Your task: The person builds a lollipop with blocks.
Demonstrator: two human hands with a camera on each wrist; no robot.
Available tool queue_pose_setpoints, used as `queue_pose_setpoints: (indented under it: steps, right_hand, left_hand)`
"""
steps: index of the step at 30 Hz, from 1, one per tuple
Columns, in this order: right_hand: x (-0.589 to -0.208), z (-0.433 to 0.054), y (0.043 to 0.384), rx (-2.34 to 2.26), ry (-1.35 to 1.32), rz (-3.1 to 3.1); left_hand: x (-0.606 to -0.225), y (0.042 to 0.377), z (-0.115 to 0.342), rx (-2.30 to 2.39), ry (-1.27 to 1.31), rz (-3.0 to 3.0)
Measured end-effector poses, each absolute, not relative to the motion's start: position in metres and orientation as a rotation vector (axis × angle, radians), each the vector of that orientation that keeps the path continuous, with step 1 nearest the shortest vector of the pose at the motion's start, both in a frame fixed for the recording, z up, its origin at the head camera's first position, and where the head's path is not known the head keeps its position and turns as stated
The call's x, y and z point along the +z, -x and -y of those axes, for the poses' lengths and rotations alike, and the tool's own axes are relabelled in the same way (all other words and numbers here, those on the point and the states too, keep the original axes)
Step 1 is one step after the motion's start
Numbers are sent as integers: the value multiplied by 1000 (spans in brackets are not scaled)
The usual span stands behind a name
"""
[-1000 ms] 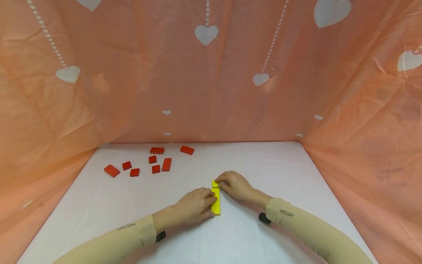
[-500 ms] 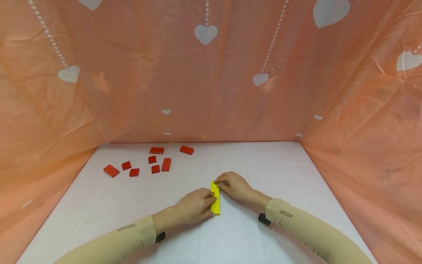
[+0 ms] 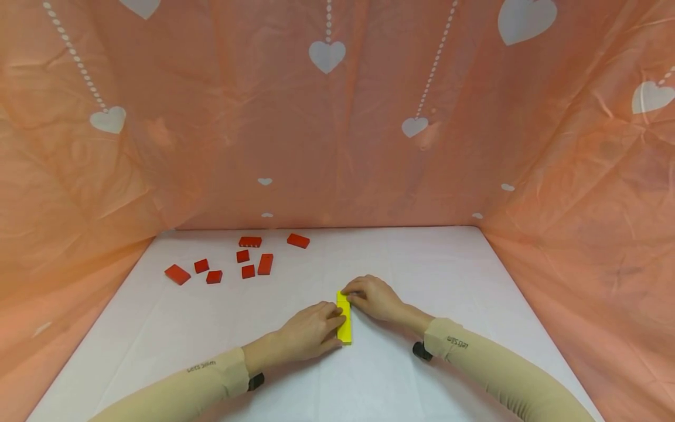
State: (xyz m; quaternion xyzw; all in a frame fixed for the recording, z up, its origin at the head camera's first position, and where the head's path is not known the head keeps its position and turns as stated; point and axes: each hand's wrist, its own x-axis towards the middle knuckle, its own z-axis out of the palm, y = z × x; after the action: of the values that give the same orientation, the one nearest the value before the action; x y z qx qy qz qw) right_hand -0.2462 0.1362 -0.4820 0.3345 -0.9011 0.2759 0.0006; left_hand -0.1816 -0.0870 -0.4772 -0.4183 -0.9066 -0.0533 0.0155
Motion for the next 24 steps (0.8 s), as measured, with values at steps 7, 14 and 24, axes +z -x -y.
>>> queue_pose_setpoints:
  steps: [7, 14, 24]
  right_hand:
    - [-482, -135, 245, 876, -1039, 2825]
    - [-479, -136, 245, 899, -960, 2816]
    - [-463, -143, 236, 1044, -804, 2775]
  left_hand:
    - [-475, 182, 87, -171, 1288, 2810]
    - [-465, 188, 94, -246, 1208, 2786]
    - [-444, 212, 124, -486, 805, 2800]
